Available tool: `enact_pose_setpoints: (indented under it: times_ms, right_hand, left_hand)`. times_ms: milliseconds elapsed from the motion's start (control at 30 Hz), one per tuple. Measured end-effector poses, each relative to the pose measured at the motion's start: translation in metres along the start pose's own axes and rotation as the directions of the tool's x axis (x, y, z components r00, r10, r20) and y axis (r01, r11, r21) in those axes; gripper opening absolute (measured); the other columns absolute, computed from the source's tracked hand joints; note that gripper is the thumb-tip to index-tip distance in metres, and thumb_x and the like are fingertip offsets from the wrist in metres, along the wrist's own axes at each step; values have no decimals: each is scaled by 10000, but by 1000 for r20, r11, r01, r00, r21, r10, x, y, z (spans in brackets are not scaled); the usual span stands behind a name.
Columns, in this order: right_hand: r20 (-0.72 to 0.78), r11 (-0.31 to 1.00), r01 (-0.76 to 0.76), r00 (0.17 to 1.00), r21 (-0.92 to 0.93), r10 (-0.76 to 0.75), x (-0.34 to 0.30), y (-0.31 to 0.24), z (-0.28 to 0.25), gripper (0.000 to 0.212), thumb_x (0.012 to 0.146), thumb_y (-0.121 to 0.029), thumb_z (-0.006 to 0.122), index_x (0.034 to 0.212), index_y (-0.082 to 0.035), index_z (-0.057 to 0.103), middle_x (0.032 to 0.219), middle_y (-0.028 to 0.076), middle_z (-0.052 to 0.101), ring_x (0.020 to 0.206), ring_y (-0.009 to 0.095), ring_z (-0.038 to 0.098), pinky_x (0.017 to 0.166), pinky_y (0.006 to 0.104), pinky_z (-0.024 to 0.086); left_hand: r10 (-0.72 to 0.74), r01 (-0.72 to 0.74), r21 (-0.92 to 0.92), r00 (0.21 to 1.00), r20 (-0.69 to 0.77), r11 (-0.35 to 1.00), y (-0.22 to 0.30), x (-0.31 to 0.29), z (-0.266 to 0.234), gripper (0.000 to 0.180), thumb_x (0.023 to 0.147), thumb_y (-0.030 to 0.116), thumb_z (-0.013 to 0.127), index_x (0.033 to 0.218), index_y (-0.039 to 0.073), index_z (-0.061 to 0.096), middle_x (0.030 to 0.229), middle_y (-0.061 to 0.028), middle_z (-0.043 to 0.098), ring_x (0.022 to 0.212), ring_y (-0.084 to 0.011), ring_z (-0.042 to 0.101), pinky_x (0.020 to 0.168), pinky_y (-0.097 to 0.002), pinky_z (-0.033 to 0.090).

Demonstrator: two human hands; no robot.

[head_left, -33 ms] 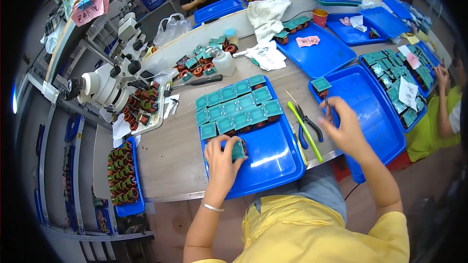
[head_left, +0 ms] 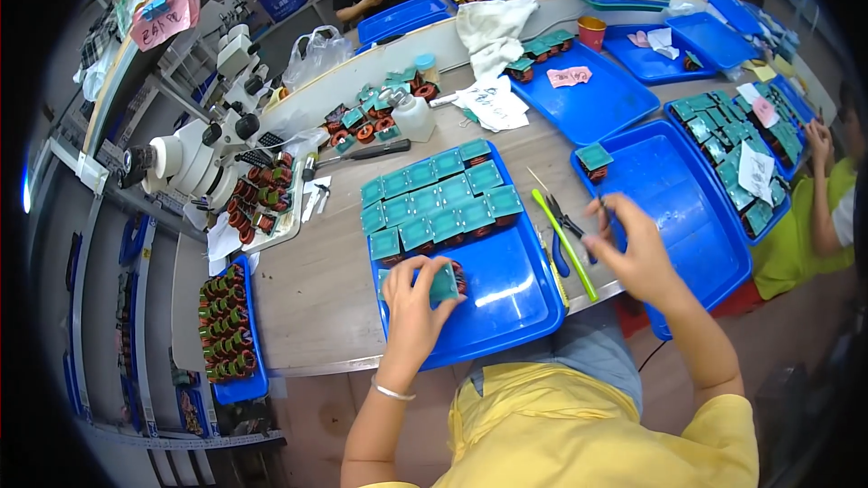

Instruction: Trimming excess wires from electronic components using pliers at an assembly workbench.

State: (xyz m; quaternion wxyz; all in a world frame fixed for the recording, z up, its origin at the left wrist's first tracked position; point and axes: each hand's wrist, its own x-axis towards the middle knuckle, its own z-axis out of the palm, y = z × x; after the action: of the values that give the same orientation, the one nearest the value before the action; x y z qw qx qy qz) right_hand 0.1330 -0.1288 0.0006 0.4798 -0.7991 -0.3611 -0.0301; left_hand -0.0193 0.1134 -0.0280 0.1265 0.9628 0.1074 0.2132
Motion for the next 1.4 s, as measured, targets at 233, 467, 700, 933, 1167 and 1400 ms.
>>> enact_pose_setpoints:
  times_ms: [233,467,700,933,1167,1400]
  right_hand:
    - [632,399,-639,756,658,169,-30,-40,23,257,774,-122,652,884,-70,426,1036,139,551,777,134,548,688,267,454]
    - [337,366,-335,940,869,58,-52,-46,17,314,740,-5,675,872,-79,400,1019,119,525,895,152,545,763,311,489]
    - [220,223,-231,973,947,75,-63,-56,22,381,689,73,685,881,-83,396,1058,125,491,965,157,505,835,294,411]
    - [-43,418,47,999,907,-19,-68,-57,37,446,654,73,723,888,-87,379,1035,130,467,914,152,498,808,291,416]
    - [-165,640,184,982,746,-89,-73,-61,41,474,653,52,739,901,-90,360,1020,128,447,865,138,524,742,249,459]
    - [-229,784,268,960,560,-164,-76,-61,44,476,630,11,773,879,-81,378,1041,152,496,840,147,550,706,228,449]
  left_hand:
    - [375,-173,-714,917,134,679,52,4,-46,589,553,146,802,1084,36,573,1080,-86,536,1052,-258,476,929,-376,373]
    - [25,304,-950,952,306,73,82,-14,-44,693,653,-13,730,1242,22,366,1159,-107,472,1098,-197,473,945,-327,387]
    - [-27,251,-938,964,265,-238,91,-28,-31,478,760,-74,626,1161,9,379,1180,-124,463,1115,-195,468,929,-329,424]
    - [-245,175,-968,945,217,-182,111,-32,-23,295,836,118,622,1054,-11,473,1046,-88,570,933,-125,559,785,-241,462]
    - [-124,203,-973,968,216,-109,106,-44,-21,408,863,-18,516,1252,-56,398,1246,-155,472,1142,-214,470,961,-337,389]
    - [26,238,-966,971,236,-106,112,-39,-33,644,824,-9,571,1351,-82,210,1395,-149,281,1232,-212,370,1016,-343,317]
